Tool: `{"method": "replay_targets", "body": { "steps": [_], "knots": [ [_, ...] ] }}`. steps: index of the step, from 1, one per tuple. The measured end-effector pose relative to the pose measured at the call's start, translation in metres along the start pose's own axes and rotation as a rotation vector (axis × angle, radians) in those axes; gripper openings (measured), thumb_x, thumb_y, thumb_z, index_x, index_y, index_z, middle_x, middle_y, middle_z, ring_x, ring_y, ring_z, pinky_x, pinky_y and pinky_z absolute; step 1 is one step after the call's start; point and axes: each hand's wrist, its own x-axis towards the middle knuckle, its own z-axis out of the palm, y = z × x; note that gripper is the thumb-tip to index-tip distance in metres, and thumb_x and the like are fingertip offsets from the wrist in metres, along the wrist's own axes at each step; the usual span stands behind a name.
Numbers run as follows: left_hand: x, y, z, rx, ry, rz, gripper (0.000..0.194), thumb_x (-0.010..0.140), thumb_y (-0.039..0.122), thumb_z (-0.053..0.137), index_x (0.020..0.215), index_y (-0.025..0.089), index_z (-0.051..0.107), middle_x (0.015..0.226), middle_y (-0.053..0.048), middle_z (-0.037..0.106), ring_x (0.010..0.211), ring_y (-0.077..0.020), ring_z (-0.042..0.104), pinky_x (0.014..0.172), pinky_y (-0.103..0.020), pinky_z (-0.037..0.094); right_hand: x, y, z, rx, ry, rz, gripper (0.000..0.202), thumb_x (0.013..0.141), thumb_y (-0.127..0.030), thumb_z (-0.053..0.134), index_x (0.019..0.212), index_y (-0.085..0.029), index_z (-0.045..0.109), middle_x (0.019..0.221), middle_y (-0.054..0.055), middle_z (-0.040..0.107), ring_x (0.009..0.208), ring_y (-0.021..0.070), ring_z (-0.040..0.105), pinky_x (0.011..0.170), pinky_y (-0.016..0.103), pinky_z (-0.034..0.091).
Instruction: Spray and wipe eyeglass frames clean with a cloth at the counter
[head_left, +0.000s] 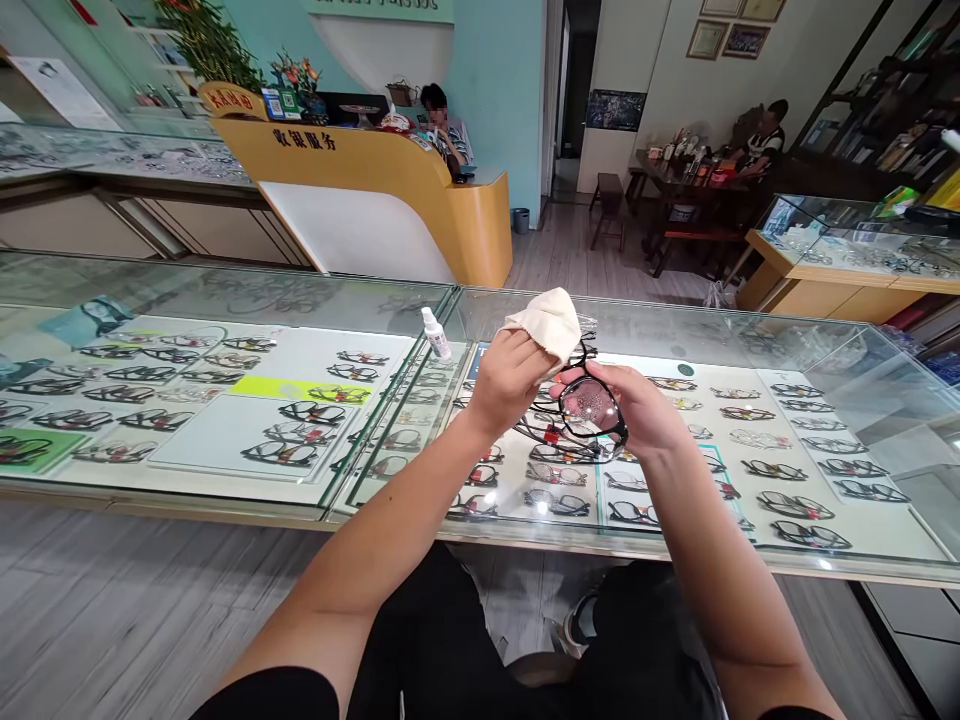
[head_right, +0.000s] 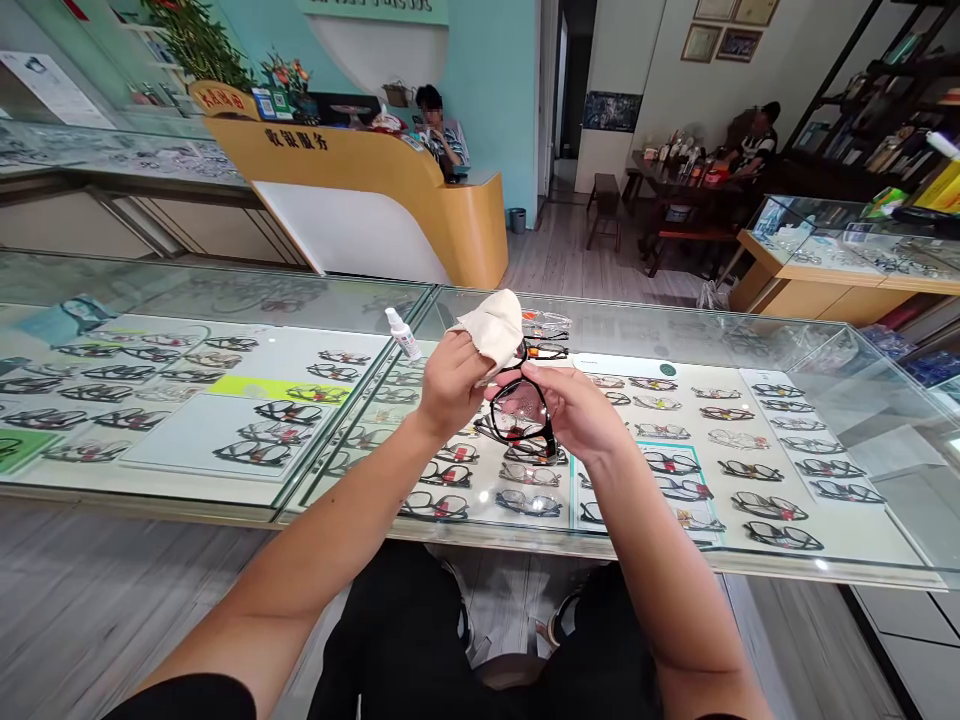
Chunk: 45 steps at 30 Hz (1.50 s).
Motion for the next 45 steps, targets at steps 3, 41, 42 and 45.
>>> {"method": "replay_targets", "body": {
  "steps": [3, 41, 42, 45],
  "knots": [
    [0.000, 0.000, -0.002, 0.000, 0.069, -0.002, 0.057, 0.112, 0.058, 0.038, 0.102, 0.020, 0.079, 0.086, -0.013, 0.077, 0.086, -0.0232, 0.070, 0.080, -0.038, 0.048, -0.004, 0.000, 0.005, 0.002, -0.052, 0.010, 0.038, 0.088, -0.058, 0.085, 0.096, -0.021, 0.088, 0.095, 0.009, 0.083, 0.074, 0.0195, 0.073, 0.069, 0.031, 0.059],
    [0.023, 0.035, -0.021, -1.251, -0.455, -1.081, 0.051, 0.071, 0.048, 0.098, 0.101, 0.014, 0.073, 0.087, -0.002, 0.066, 0.080, -0.0155, 0.059, 0.072, -0.027, 0.044, 0.012, 0.006, -0.008, -0.104, 0.198, -0.229, 0.028, 0.076, -0.048, 0.095, 0.082, -0.023, 0.085, 0.097, 0.002, 0.064, 0.089, 0.0182, 0.062, 0.079, 0.031, 0.054],
    [0.022, 0.033, -0.023, -1.272, -0.470, -1.065, 0.052, 0.074, 0.049, 0.095, 0.106, 0.014, 0.074, 0.092, -0.005, 0.070, 0.082, -0.0174, 0.062, 0.073, -0.028, 0.047, 0.011, 0.005, -0.008, -0.087, 0.201, -0.220, 0.028, 0.076, -0.047, 0.096, 0.083, -0.022, 0.085, 0.098, 0.002, 0.065, 0.087, 0.0178, 0.062, 0.078, 0.031, 0.055],
    [0.019, 0.029, -0.027, -1.405, -0.484, -1.037, 0.051, 0.084, 0.050, 0.086, 0.117, 0.013, 0.075, 0.101, -0.011, 0.076, 0.093, -0.0244, 0.072, 0.082, -0.035, 0.056, 0.010, 0.004, -0.009, -0.062, 0.226, -0.205, 0.029, 0.074, -0.047, 0.097, 0.084, -0.022, 0.086, 0.098, 0.002, 0.067, 0.083, 0.0171, 0.061, 0.078, 0.032, 0.057]
  ]
}}
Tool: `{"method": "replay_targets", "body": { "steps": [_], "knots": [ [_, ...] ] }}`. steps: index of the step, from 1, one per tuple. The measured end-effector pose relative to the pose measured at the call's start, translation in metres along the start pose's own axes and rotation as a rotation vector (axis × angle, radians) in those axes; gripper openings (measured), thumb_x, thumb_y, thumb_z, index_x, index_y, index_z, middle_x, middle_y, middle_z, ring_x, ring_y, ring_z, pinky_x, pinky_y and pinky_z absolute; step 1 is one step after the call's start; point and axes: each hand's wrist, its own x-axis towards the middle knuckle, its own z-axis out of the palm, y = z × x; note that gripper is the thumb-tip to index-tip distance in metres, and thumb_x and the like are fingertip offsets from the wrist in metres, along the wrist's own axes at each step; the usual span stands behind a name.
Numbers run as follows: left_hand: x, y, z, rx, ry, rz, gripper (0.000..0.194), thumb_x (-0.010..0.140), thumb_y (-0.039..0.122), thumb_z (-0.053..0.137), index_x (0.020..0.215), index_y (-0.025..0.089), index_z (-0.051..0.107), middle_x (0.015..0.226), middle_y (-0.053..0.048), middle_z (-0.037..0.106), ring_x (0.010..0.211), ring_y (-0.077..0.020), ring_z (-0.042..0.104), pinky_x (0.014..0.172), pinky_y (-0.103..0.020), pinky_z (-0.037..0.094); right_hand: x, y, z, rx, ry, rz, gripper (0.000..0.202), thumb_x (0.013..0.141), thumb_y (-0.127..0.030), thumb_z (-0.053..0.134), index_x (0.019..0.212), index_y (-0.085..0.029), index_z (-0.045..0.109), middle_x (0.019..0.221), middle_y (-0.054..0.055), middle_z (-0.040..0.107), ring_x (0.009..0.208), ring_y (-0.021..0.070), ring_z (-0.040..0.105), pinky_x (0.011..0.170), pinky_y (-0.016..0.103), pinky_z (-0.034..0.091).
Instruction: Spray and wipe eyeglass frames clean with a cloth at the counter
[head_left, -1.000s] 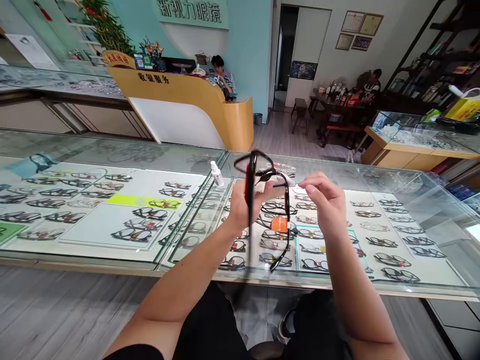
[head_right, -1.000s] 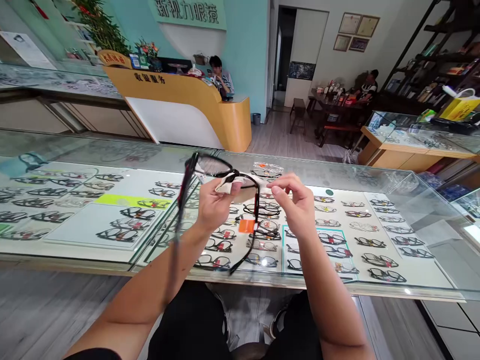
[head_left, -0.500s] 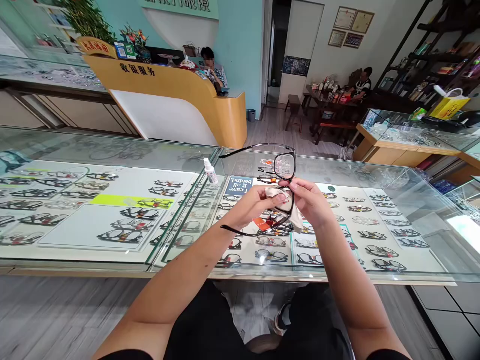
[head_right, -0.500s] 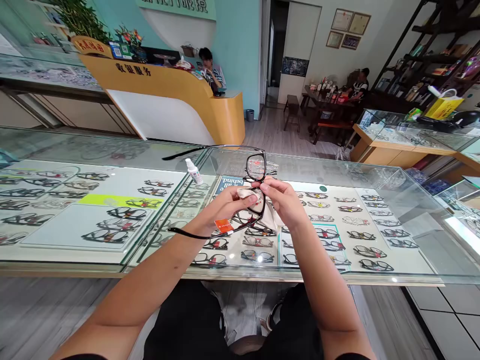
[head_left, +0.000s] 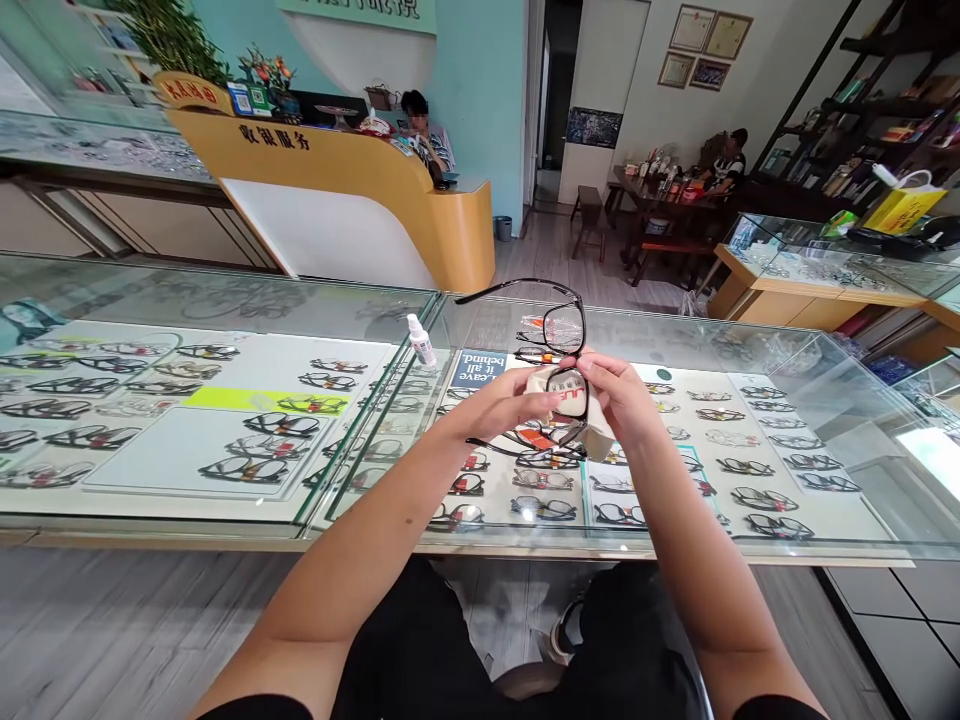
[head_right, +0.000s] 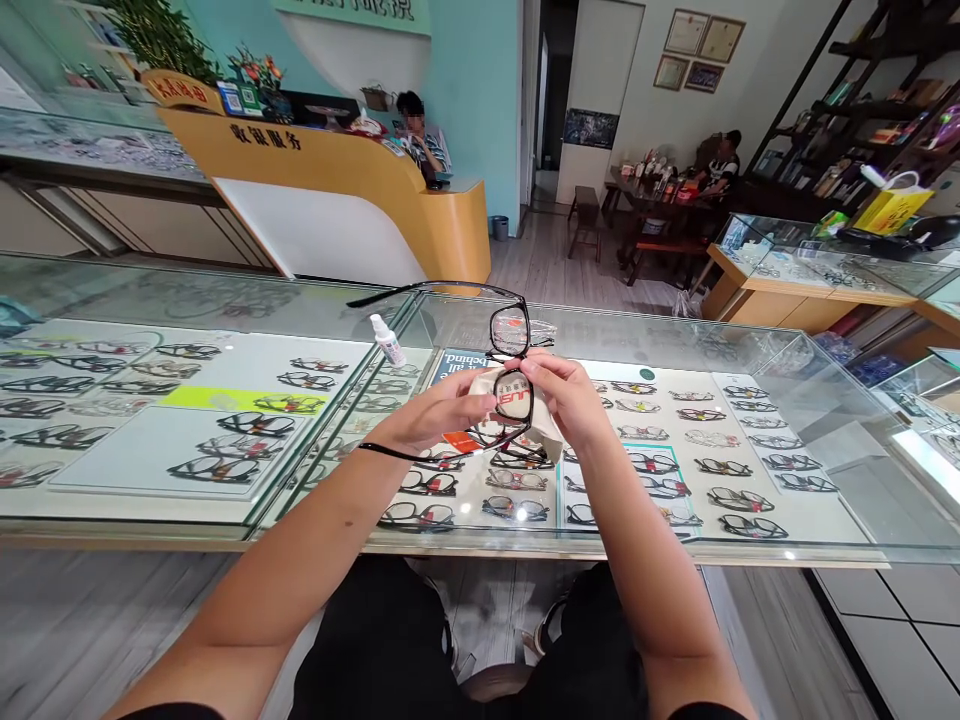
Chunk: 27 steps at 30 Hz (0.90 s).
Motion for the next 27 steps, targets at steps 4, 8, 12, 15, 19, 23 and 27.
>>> {"method": "replay_targets", "body": {
  "steps": [4, 8, 12, 15, 19, 23, 27],
  "knots": [
    [0.001, -0.003, -0.010, -0.193, -0.156, -0.005, 0.054, 0.087, 0.048, 0.074, 0.127, 0.012, 0.076, 0.109, -0.019, 0.080, 0.110, -0.0334, 0.076, 0.096, -0.047, 0.061, 0.001, 0.000, -0.004, -0.012, 0.022, 0.008, 0.032, 0.072, -0.049, 0.097, 0.087, -0.023, 0.086, 0.095, 0.001, 0.068, 0.082, 0.0169, 0.063, 0.077, 0.031, 0.055],
    [0.004, -0.007, -0.019, -0.289, -0.233, -0.019, 0.056, 0.080, 0.037, 0.061, 0.126, 0.010, 0.077, 0.116, -0.023, 0.081, 0.117, -0.0394, 0.076, 0.104, -0.060, 0.058, 0.001, 0.000, -0.004, -0.029, 0.017, 0.012, 0.035, 0.071, -0.052, 0.098, 0.088, -0.023, 0.087, 0.093, 0.001, 0.070, 0.079, 0.0169, 0.065, 0.074, 0.030, 0.054],
    [0.005, -0.008, -0.019, -0.194, -0.184, -0.014, 0.054, 0.083, 0.036, 0.064, 0.129, 0.011, 0.076, 0.116, -0.022, 0.080, 0.113, -0.0374, 0.077, 0.103, -0.058, 0.059, 0.000, -0.002, -0.003, -0.024, 0.007, 0.020, 0.037, 0.068, -0.053, 0.100, 0.085, -0.023, 0.087, 0.088, 0.001, 0.070, 0.075, 0.0161, 0.064, 0.070, 0.030, 0.054],
    [0.004, -0.011, -0.016, -0.142, -0.119, -0.031, 0.046, 0.089, 0.046, 0.077, 0.124, 0.015, 0.078, 0.113, -0.019, 0.079, 0.104, -0.0301, 0.078, 0.096, -0.047, 0.061, 0.000, -0.001, -0.004, -0.020, 0.009, 0.018, 0.038, 0.069, -0.054, 0.099, 0.086, -0.023, 0.087, 0.088, 0.001, 0.070, 0.074, 0.0163, 0.064, 0.070, 0.031, 0.055],
    [0.003, -0.016, -0.015, -0.079, -0.042, -0.041, 0.053, 0.084, 0.059, 0.088, 0.115, 0.016, 0.077, 0.102, -0.012, 0.075, 0.088, -0.0183, 0.071, 0.079, -0.030, 0.057, 0.001, 0.002, -0.004, -0.009, 0.004, -0.006, 0.036, 0.070, -0.052, 0.099, 0.087, -0.023, 0.087, 0.093, 0.001, 0.069, 0.076, 0.0156, 0.064, 0.072, 0.031, 0.055],
    [0.004, -0.016, -0.010, 0.072, -0.059, -0.026, 0.048, 0.087, 0.060, 0.085, 0.097, 0.016, 0.067, 0.075, 0.001, 0.057, 0.059, -0.0069, 0.043, 0.054, -0.022, 0.034, 0.000, 0.003, -0.002, 0.012, -0.020, 0.000, 0.034, 0.071, -0.051, 0.098, 0.086, -0.023, 0.087, 0.096, 0.002, 0.070, 0.077, 0.0152, 0.062, 0.071, 0.029, 0.054],
    [0.007, -0.008, 0.001, 0.124, -0.063, 0.014, 0.051, 0.087, 0.063, 0.083, 0.086, 0.017, 0.059, 0.065, 0.006, 0.043, 0.056, -0.0068, 0.031, 0.052, -0.024, 0.025, -0.001, 0.003, -0.001, -0.014, -0.022, 0.008, 0.033, 0.074, -0.052, 0.096, 0.089, -0.024, 0.088, 0.099, 0.002, 0.069, 0.076, 0.0153, 0.060, 0.066, 0.029, 0.051]
  ]
}}
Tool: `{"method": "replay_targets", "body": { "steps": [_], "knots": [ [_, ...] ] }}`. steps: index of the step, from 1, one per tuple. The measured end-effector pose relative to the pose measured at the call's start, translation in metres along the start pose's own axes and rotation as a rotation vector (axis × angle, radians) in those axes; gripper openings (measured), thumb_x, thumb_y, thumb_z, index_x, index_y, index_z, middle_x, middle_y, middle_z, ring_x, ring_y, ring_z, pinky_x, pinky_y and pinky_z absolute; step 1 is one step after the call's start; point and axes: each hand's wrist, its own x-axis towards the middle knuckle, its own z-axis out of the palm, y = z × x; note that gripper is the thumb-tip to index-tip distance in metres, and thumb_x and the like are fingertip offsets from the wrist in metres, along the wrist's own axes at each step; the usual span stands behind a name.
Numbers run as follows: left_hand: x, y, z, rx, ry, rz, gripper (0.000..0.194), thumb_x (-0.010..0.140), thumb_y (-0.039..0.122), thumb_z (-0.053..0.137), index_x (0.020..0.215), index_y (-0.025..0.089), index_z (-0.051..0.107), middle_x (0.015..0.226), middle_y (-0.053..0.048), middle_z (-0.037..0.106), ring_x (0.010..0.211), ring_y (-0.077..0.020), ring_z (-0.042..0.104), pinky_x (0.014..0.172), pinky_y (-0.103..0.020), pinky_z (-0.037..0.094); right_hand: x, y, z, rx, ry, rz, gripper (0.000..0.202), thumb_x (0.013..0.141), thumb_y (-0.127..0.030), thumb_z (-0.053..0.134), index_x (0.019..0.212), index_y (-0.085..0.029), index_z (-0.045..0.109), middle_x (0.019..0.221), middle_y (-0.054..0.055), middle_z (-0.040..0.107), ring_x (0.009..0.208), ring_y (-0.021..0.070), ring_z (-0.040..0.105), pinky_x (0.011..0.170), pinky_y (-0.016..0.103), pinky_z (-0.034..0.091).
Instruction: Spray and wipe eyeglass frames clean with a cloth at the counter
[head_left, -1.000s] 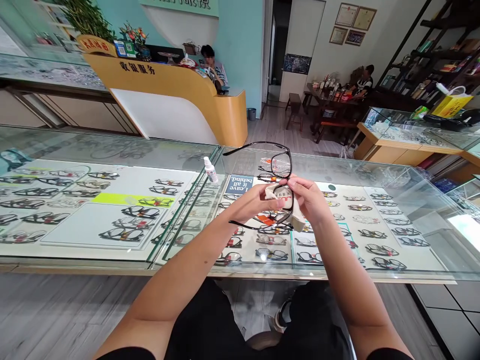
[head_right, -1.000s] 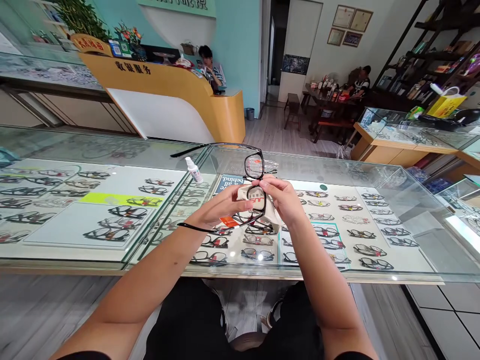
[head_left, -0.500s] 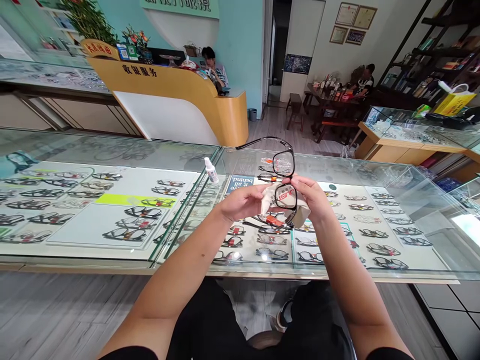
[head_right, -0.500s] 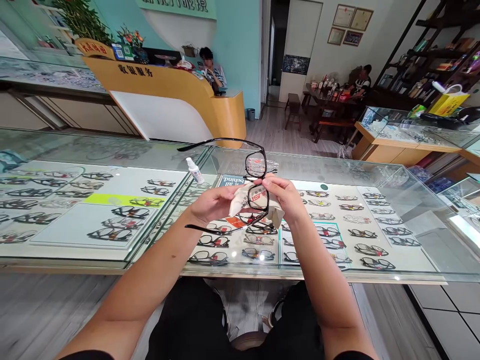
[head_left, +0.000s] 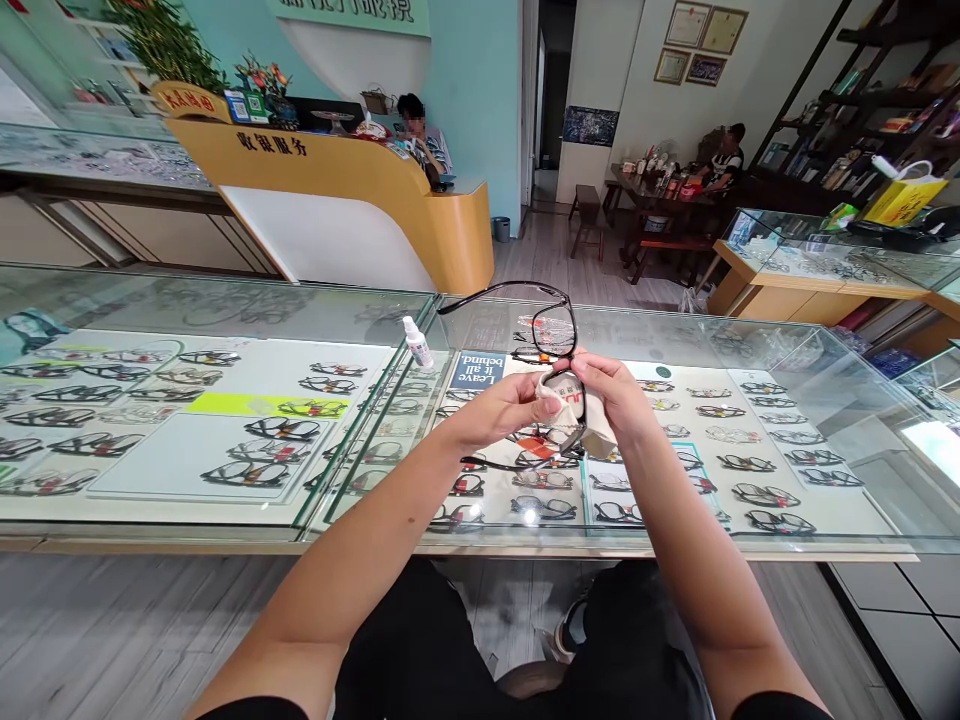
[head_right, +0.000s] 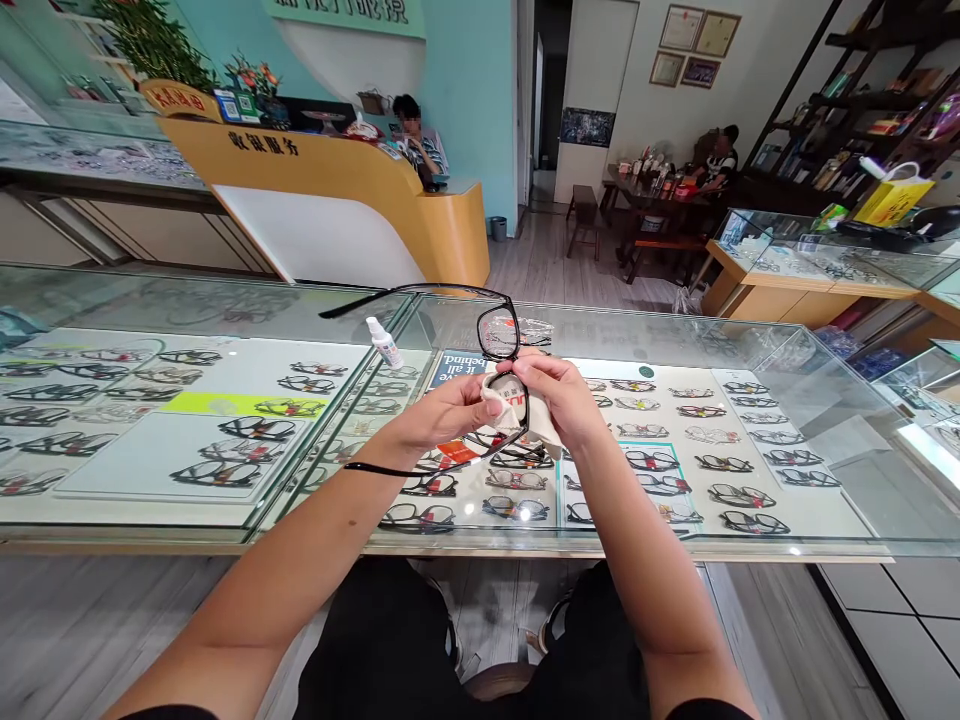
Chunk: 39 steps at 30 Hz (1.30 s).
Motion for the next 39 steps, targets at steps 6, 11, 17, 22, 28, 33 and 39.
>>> {"method": "replay_targets", "body": {
  "steps": [6, 11, 17, 22, 28, 33, 39],
  "knots": [
    [0.004, 0.000, 0.006, -0.024, 0.051, -0.013, 0.057, 0.075, 0.058, 0.095, 0.090, 0.016, 0.060, 0.071, 0.004, 0.051, 0.064, -0.0084, 0.043, 0.058, -0.023, 0.031, 0.000, 0.000, 0.003, -0.043, -0.015, -0.058, 0.031, 0.075, -0.052, 0.096, 0.085, -0.024, 0.087, 0.100, 0.003, 0.064, 0.082, 0.0161, 0.057, 0.077, 0.032, 0.053],
    [0.009, -0.019, 0.008, -0.105, 0.182, -0.022, 0.063, 0.066, 0.058, 0.100, 0.096, 0.016, 0.065, 0.073, 0.005, 0.055, 0.065, -0.0084, 0.047, 0.064, -0.023, 0.036, 0.000, 0.002, 0.007, -0.080, 0.008, -0.110, 0.033, 0.078, -0.055, 0.093, 0.087, -0.025, 0.087, 0.102, 0.004, 0.063, 0.092, 0.0197, 0.059, 0.084, 0.034, 0.054],
    [0.010, -0.024, 0.018, -0.117, 0.327, 0.031, 0.058, 0.066, 0.054, 0.101, 0.095, 0.015, 0.069, 0.072, 0.005, 0.060, 0.066, -0.0098, 0.051, 0.067, -0.024, 0.040, 0.000, 0.013, 0.012, -0.012, 0.024, -0.147, 0.027, 0.081, -0.051, 0.092, 0.090, -0.026, 0.086, 0.109, 0.003, 0.064, 0.099, 0.0200, 0.060, 0.089, 0.033, 0.054],
    [0.014, -0.030, 0.021, -0.229, 0.437, 0.095, 0.062, 0.065, 0.058, 0.100, 0.104, 0.016, 0.074, 0.072, 0.005, 0.064, 0.066, -0.0096, 0.055, 0.068, -0.025, 0.042, 0.000, 0.017, 0.013, -0.022, 0.035, -0.147, 0.031, 0.079, -0.054, 0.093, 0.088, -0.026, 0.084, 0.108, 0.003, 0.065, 0.100, 0.0203, 0.061, 0.093, 0.034, 0.054],
    [0.020, -0.034, 0.025, -0.454, 0.490, 0.116, 0.062, 0.067, 0.055, 0.101, 0.109, 0.016, 0.078, 0.091, -0.001, 0.077, 0.080, -0.0130, 0.069, 0.079, -0.028, 0.055, -0.001, 0.014, 0.013, 0.001, 0.031, -0.130, 0.030, 0.078, -0.054, 0.095, 0.092, -0.029, 0.086, 0.114, 0.001, 0.070, 0.101, 0.0201, 0.066, 0.094, 0.033, 0.056],
    [0.015, -0.033, 0.019, -0.443, 0.365, 0.075, 0.065, 0.077, 0.052, 0.096, 0.127, 0.017, 0.075, 0.100, -0.006, 0.079, 0.084, -0.0176, 0.074, 0.078, -0.030, 0.059, 0.002, 0.011, 0.010, 0.129, 0.082, -0.048, 0.033, 0.072, -0.050, 0.099, 0.091, -0.025, 0.087, 0.104, 0.002, 0.075, 0.081, 0.0161, 0.065, 0.078, 0.030, 0.059],
    [0.016, -0.035, 0.014, -0.329, 0.338, 0.089, 0.075, 0.069, 0.040, 0.103, 0.134, 0.019, 0.072, 0.109, -0.007, 0.081, 0.094, -0.0184, 0.074, 0.089, -0.028, 0.057, 0.006, 0.016, 0.011, 0.189, 0.118, 0.009, 0.041, 0.068, -0.050, 0.100, 0.093, -0.023, 0.083, 0.087, 0.002, 0.078, 0.075, 0.0185, 0.068, 0.067, 0.029, 0.057]
  ]
}}
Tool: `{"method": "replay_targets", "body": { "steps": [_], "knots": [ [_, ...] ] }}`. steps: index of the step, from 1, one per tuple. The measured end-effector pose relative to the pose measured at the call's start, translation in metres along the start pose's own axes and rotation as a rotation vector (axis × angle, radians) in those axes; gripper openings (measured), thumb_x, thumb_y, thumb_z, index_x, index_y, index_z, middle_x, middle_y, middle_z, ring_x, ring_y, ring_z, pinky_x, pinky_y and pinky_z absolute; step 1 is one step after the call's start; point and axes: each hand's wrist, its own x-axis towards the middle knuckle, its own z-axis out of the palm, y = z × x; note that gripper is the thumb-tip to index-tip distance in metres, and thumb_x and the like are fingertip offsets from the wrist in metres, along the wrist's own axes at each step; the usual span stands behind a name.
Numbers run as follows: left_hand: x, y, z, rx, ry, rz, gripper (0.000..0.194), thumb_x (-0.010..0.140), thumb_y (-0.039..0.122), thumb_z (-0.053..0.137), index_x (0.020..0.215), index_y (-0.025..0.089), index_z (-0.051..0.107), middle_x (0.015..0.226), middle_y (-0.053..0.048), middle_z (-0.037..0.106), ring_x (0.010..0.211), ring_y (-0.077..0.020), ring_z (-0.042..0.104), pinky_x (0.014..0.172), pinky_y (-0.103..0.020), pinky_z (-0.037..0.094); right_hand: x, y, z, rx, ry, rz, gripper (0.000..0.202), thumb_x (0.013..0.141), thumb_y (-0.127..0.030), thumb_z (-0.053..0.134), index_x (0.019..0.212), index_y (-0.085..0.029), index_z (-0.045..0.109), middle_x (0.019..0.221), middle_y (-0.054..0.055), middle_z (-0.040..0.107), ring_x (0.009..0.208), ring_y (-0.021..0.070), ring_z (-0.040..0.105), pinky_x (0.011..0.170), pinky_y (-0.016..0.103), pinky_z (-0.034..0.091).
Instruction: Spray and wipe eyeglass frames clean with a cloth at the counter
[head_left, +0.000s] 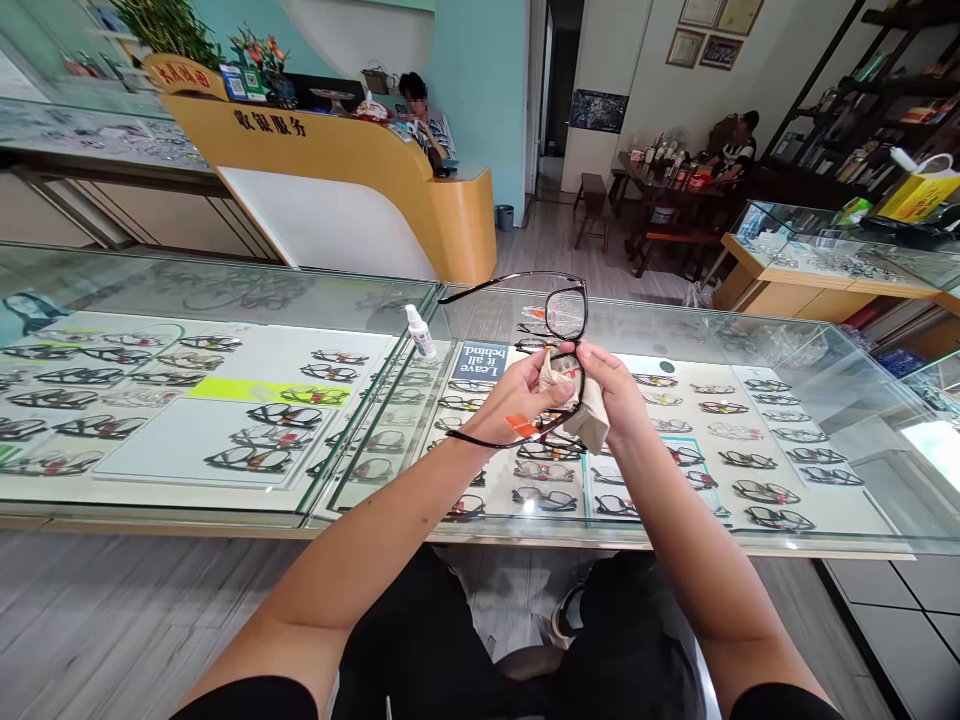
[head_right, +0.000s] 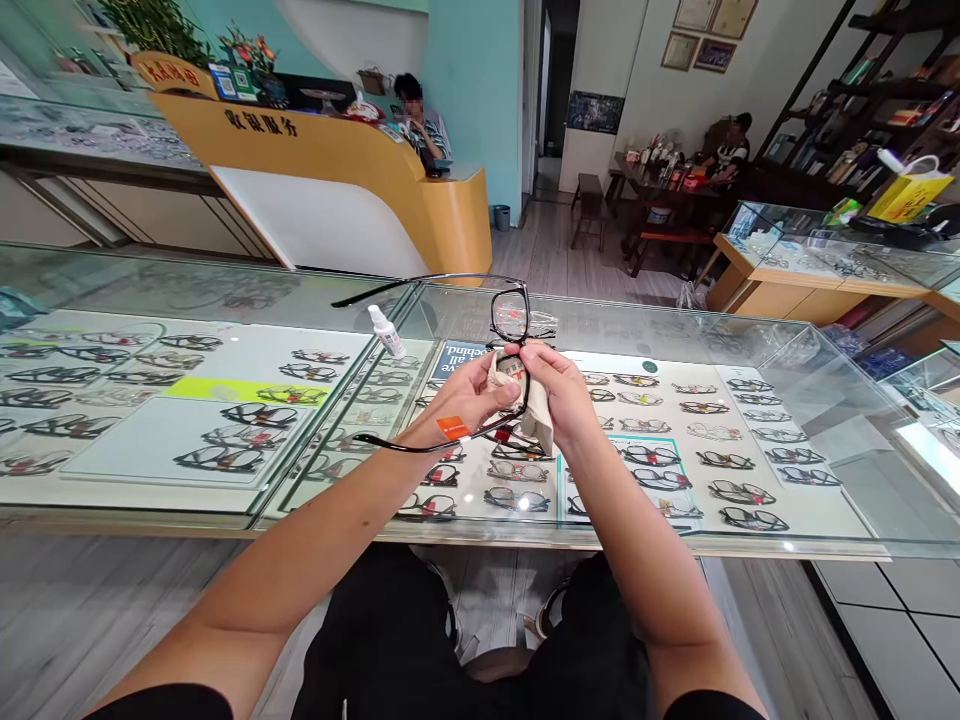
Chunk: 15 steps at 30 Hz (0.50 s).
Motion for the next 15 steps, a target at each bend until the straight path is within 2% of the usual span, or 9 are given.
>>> {"method": "replay_targets", "body": {
  "steps": [2, 4, 9, 12, 15],
  "knots": [
    [0.001, 0.001, 0.002, -0.001, 0.040, 0.004, 0.076, 0.062, 0.038, 0.106, 0.128, 0.018, 0.073, 0.101, -0.004, 0.080, 0.087, -0.0152, 0.073, 0.084, -0.025, 0.055, -0.001, 0.003, 0.003, 0.017, -0.008, 0.011, 0.042, 0.068, -0.049, 0.101, 0.093, -0.023, 0.082, 0.082, 0.001, 0.077, 0.069, 0.0157, 0.066, 0.063, 0.027, 0.056],
    [0.002, 0.002, 0.004, -0.021, 0.087, 0.006, 0.075, 0.060, 0.043, 0.107, 0.121, 0.017, 0.074, 0.089, -0.001, 0.077, 0.076, -0.0117, 0.068, 0.075, -0.023, 0.053, -0.003, 0.006, 0.006, 0.045, -0.014, 0.023, 0.041, 0.067, -0.047, 0.102, 0.092, -0.023, 0.080, 0.077, -0.002, 0.075, 0.065, 0.0137, 0.063, 0.062, 0.025, 0.055],
    [0.004, -0.001, 0.005, 0.000, 0.166, 0.066, 0.068, 0.071, 0.061, 0.097, 0.114, 0.013, 0.077, 0.070, 0.004, 0.067, 0.061, -0.0077, 0.058, 0.064, -0.022, 0.047, -0.005, 0.007, 0.010, 0.010, -0.051, -0.001, 0.039, 0.070, -0.049, 0.099, 0.089, -0.024, 0.078, 0.074, -0.002, 0.074, 0.067, 0.0168, 0.067, 0.066, 0.030, 0.059],
    [0.004, -0.001, 0.002, -0.021, 0.099, 0.053, 0.066, 0.076, 0.060, 0.094, 0.118, 0.013, 0.077, 0.072, 0.003, 0.067, 0.063, -0.0083, 0.060, 0.065, -0.022, 0.049, -0.004, 0.004, 0.006, -0.017, -0.031, -0.005, 0.041, 0.069, -0.051, 0.099, 0.093, -0.024, 0.080, 0.081, 0.001, 0.078, 0.072, 0.0203, 0.071, 0.070, 0.034, 0.063],
    [0.002, 0.003, -0.001, -0.058, -0.028, -0.001, 0.065, 0.080, 0.055, 0.093, 0.128, 0.015, 0.075, 0.090, -0.004, 0.075, 0.077, -0.0136, 0.069, 0.076, -0.026, 0.056, -0.001, 0.001, 0.000, -0.021, -0.004, -0.009, 0.040, 0.072, -0.051, 0.097, 0.096, -0.024, 0.081, 0.087, 0.002, 0.080, 0.078, 0.0230, 0.074, 0.073, 0.037, 0.064]
  ]
}}
